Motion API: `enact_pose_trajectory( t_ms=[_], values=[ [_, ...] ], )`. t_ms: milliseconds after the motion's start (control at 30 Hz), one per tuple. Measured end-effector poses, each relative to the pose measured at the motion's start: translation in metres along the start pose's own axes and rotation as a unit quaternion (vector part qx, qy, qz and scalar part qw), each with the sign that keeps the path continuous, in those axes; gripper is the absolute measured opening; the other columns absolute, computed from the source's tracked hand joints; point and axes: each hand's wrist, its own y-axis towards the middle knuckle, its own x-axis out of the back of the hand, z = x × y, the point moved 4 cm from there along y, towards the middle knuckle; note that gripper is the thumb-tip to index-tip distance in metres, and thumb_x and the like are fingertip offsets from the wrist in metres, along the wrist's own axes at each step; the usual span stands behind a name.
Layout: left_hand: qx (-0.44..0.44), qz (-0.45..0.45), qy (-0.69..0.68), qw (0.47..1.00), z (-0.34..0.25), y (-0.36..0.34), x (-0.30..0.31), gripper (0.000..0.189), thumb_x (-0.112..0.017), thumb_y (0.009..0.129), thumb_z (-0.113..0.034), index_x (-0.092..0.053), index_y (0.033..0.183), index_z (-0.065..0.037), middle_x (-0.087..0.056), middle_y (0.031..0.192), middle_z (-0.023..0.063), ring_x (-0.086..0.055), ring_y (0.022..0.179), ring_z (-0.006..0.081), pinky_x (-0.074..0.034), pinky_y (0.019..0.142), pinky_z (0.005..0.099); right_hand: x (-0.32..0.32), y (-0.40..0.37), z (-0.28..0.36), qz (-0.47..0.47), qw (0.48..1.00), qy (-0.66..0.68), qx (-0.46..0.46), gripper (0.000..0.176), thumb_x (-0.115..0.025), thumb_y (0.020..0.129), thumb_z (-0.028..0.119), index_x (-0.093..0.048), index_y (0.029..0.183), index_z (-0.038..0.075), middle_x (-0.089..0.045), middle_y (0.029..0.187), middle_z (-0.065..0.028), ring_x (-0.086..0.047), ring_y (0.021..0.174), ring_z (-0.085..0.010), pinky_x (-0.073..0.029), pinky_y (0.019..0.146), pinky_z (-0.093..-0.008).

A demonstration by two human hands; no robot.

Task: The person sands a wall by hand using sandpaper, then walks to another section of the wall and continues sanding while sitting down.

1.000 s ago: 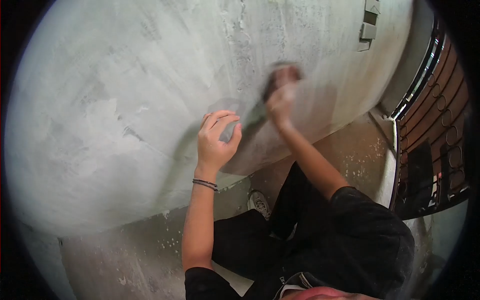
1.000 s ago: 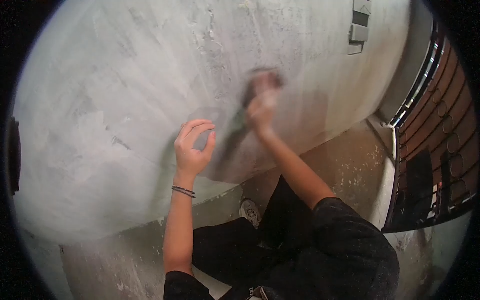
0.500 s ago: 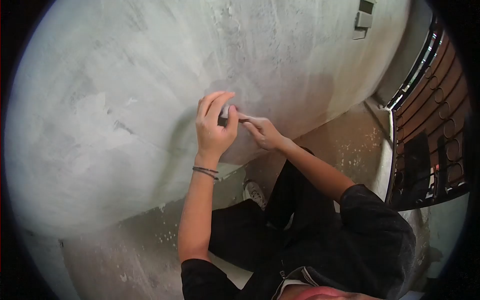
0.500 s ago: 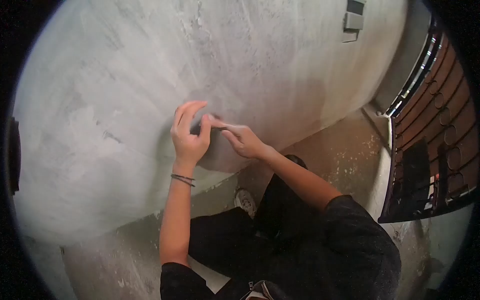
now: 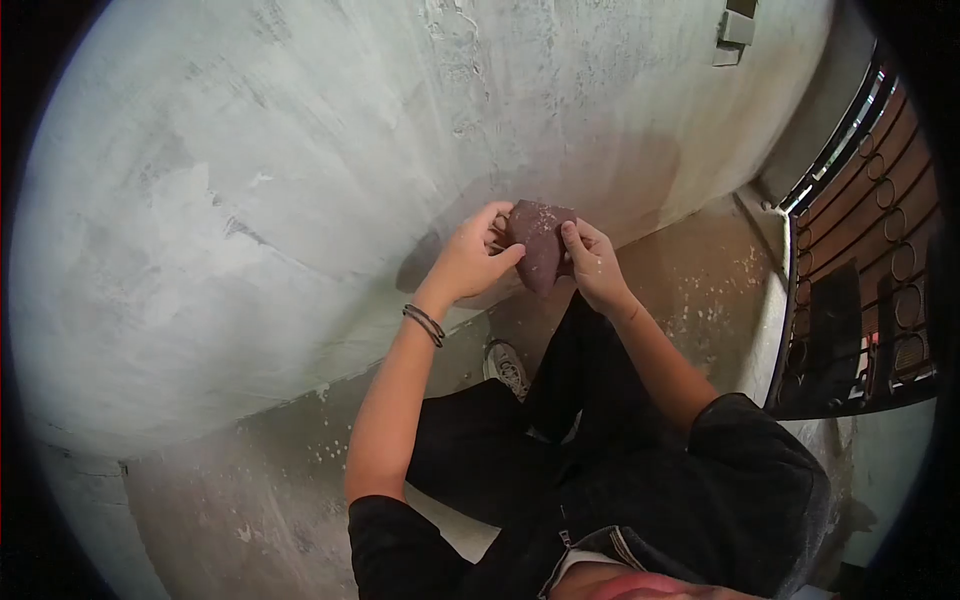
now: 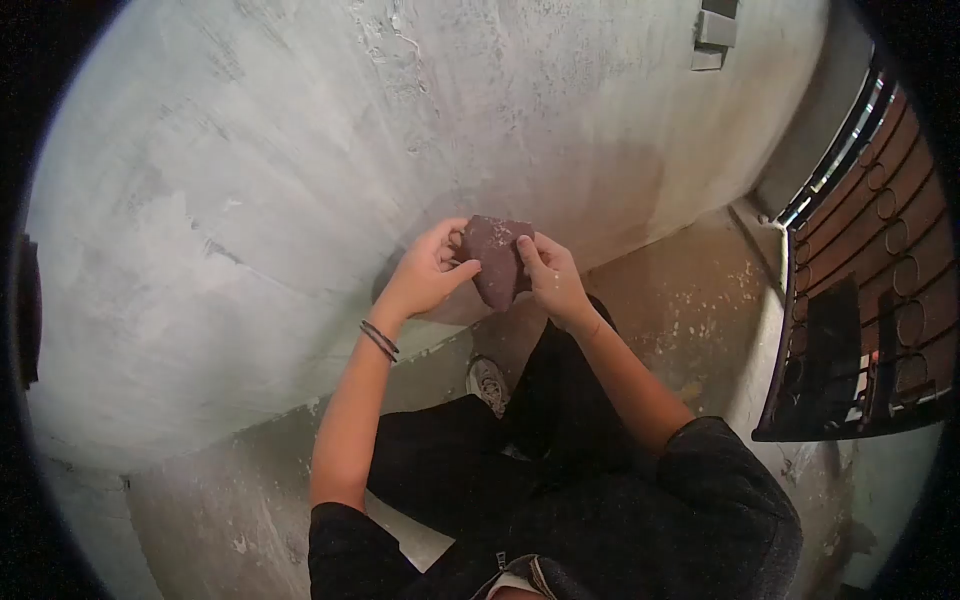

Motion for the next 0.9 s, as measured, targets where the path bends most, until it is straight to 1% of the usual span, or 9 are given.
enact_pose_trajectory(
  t_ms=[167,300,400,500,600,700,767,833,900],
  values=[
    [-0.004,-0.090,0.135,0.987,-0.015,-0.005,0.012,0.040,-0.073,0.086,-0.004,-0.053,0.121,-0.004,-0.058,0.100,0.0015,-0.056,0.067,0.0066,-0.044,0.059,0.0253,-0.008,-0.015,0.018,0.010,0.999,0.028,0.021,0.033,-0.066,0.097,0.010,-0.055,0.127,0.002,-0.064,0.106,-0.0034,-0.061,0.094,-0.0105,-0.054,0.083,-0.0288],
    [-0.024,-0.066,0.120,0.990,-0.018,-0.005,0.007,0.036,-0.073,0.086,-0.005,-0.055,0.117,-0.005,-0.060,0.097,0.0024,-0.058,0.070,0.0073,-0.047,0.060,0.0252,-0.009,-0.011,0.016,-0.035,0.999,-0.010,0.034,0.038,-0.071,0.091,0.004,-0.055,0.125,0.000,-0.065,0.115,-0.0102,-0.064,0.104,-0.0165,-0.055,0.089,-0.0325],
    [0.011,0.033,0.008,0.999,-0.009,-0.005,-0.002,0.030,-0.071,0.089,-0.009,-0.055,0.114,-0.004,-0.064,0.098,0.0058,-0.063,0.079,0.0126,-0.052,0.069,0.0295,-0.014,-0.008,0.015,-0.029,0.994,-0.070,0.077,0.037,-0.072,0.091,0.005,-0.056,0.124,-0.001,-0.064,0.116,-0.0129,-0.064,0.104,-0.0180,-0.056,0.087,-0.0326],
    [0.018,-0.026,0.135,0.990,-0.016,-0.014,-0.003,0.025,-0.067,0.093,-0.013,-0.054,0.111,-0.003,-0.068,0.106,0.0110,-0.066,0.094,0.0193,-0.053,0.083,0.0349,-0.016,-0.010,0.018,-0.032,0.988,-0.107,0.109,0.038,-0.071,0.092,0.005,-0.056,0.126,-0.001,-0.063,0.116,-0.0134,-0.065,0.102,-0.0189,-0.057,0.086,-0.0328],
    [0.049,0.046,0.197,0.978,-0.038,-0.019,0.002,0.030,-0.060,0.098,-0.015,-0.053,0.122,0.001,-0.068,0.118,0.0215,-0.065,0.112,0.0332,-0.049,0.096,0.0408,-0.011,-0.014,0.015,-0.063,0.995,-0.052,0.053,0.042,-0.071,0.092,0.006,-0.055,0.130,-0.001,-0.064,0.114,-0.0124,-0.067,0.098,-0.0183,-0.057,0.084,-0.0320],
    [-0.116,-0.254,0.259,0.925,-0.093,-0.051,0.061,0.036,-0.053,0.101,-0.010,-0.055,0.132,0.006,-0.066,0.122,0.0247,-0.063,0.117,0.0398,-0.048,0.099,0.0432,0.029,-0.017,0.018,-0.110,0.980,-0.148,0.070,0.042,-0.068,0.095,0.009,-0.055,0.134,0.001,-0.065,0.112,-0.0125,-0.068,0.095,-0.0164,-0.055,0.081,-0.0299],
    [-0.260,-0.483,0.378,0.746,-0.109,-0.092,0.119,0.039,-0.054,0.093,-0.001,-0.060,0.132,0.002,-0.061,0.130,0.0258,-0.059,0.121,0.0417,-0.047,0.101,0.0435,0.081,-0.022,0.011,-0.142,0.956,-0.239,0.094,0.041,-0.066,0.096,0.013,-0.056,0.135,0.003,-0.067,0.109,-0.0130,-0.067,0.094,-0.0169,-0.054,0.081,-0.0295],
    [-0.222,-0.683,0.386,0.579,-0.134,-0.131,0.156,0.043,-0.052,0.091,-0.001,-0.058,0.132,0.007,-0.057,0.139,0.0235,-0.053,0.130,0.0402,-0.043,0.108,0.0416,0.140,-0.040,0.000,-0.197,0.915,-0.350,0.041,0.041,-0.063,0.096,0.015,-0.057,0.134,0.003,-0.069,0.110,-0.0133,-0.067,0.093,-0.0181,-0.054,0.083,-0.0326],
    [-0.194,-0.696,0.391,0.570,-0.115,-0.140,0.204,0.044,-0.051,0.092,-0.004,-0.056,0.134,0.009,-0.053,0.143,0.0239,-0.047,0.136,0.0397,-0.040,0.111,0.0406,0.246,-0.064,-0.073,-0.219,0.884,-0.412,0.025,0.042,-0.060,0.096,0.015,-0.057,0.134,0.000,-0.069,0.116,-0.0197,-0.069,0.104,-0.0295,-0.054,0.089,-0.0396]
  ],
)
